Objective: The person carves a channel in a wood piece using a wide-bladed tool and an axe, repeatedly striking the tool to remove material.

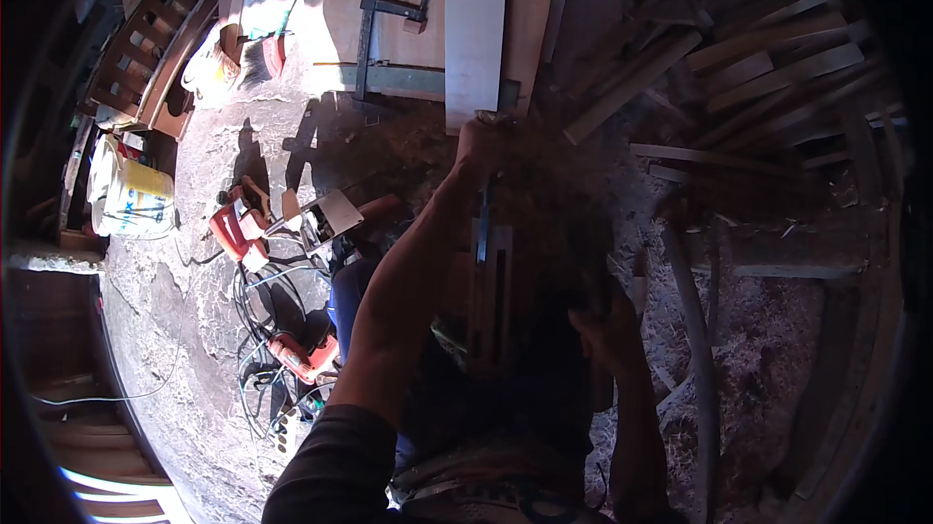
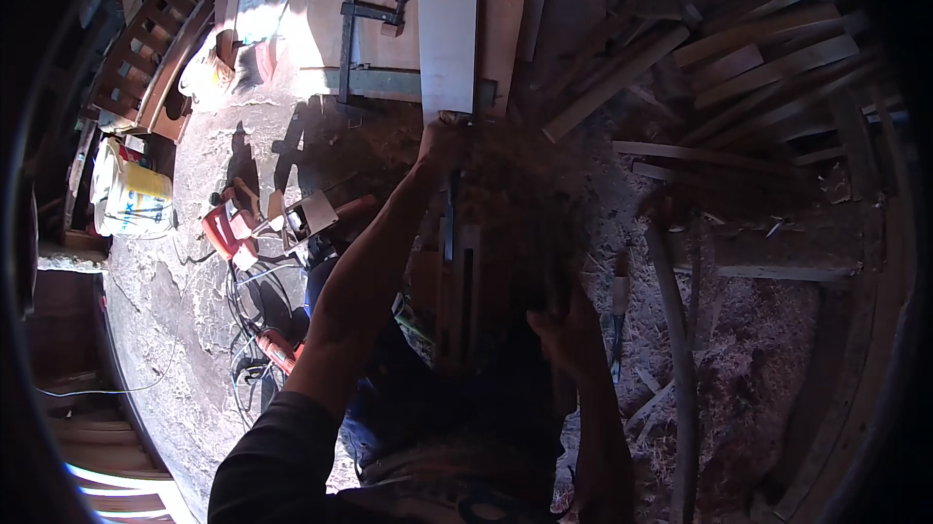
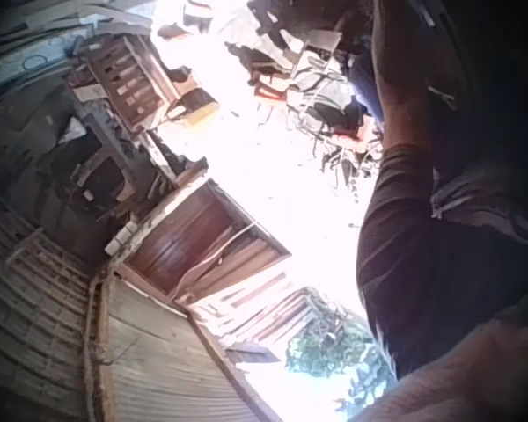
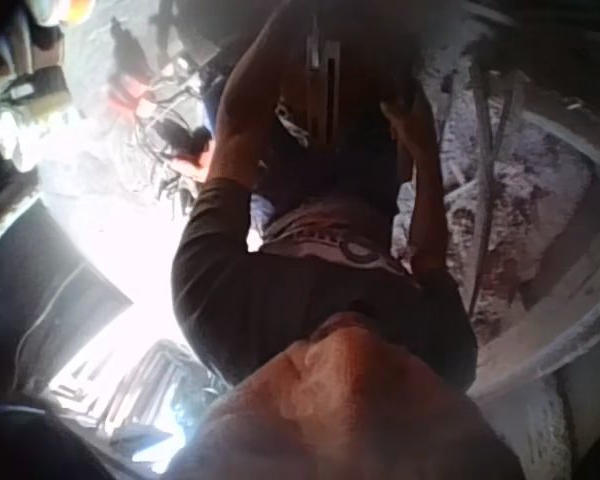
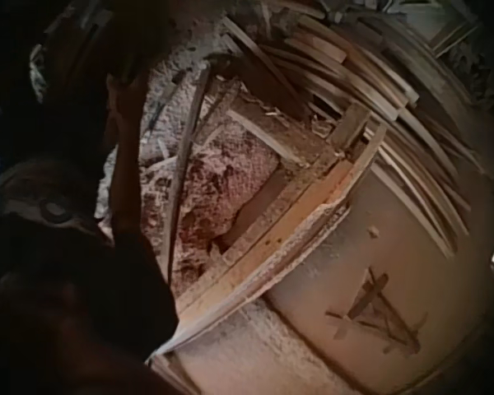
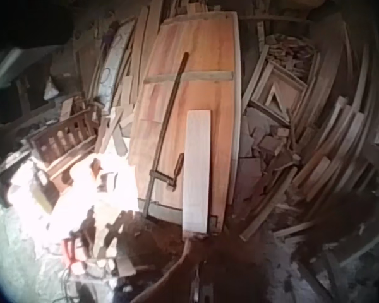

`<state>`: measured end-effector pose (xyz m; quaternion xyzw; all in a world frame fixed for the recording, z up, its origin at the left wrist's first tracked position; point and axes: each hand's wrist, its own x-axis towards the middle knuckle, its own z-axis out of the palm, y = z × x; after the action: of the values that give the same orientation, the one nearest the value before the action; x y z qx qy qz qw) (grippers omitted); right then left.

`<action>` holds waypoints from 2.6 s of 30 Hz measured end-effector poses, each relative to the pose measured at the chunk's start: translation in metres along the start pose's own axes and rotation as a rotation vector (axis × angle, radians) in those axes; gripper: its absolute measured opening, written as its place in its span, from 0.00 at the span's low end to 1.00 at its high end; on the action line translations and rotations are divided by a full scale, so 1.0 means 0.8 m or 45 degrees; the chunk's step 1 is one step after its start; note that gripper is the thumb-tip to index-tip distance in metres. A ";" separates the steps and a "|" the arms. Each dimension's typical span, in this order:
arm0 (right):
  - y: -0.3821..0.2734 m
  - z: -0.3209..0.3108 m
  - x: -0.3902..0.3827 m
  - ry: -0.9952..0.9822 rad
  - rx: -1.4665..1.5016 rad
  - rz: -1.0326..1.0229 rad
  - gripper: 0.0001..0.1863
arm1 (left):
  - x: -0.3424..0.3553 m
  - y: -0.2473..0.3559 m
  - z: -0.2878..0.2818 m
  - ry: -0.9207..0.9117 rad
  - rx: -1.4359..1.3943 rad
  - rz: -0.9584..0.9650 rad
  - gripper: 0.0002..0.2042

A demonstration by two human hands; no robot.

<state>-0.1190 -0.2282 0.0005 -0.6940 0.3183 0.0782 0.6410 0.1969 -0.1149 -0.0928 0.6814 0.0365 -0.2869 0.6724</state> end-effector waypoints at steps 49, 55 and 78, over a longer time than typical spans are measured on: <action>-0.219 0.052 0.195 -0.219 -1.830 -1.135 0.24 | -0.069 0.001 -0.006 0.485 0.296 0.691 0.13; -0.377 0.037 0.074 -0.140 -1.113 -0.957 0.31 | -0.046 -0.013 -0.051 0.512 0.141 0.508 0.16; -0.184 0.066 0.218 -0.202 -1.330 -0.884 0.30 | -0.038 -0.017 -0.024 0.512 0.327 0.622 0.16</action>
<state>0.1136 -0.2417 0.0249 -0.9703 -0.0542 0.0619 0.2273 0.1723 -0.0854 -0.0934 0.7921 -0.0325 0.0204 0.6092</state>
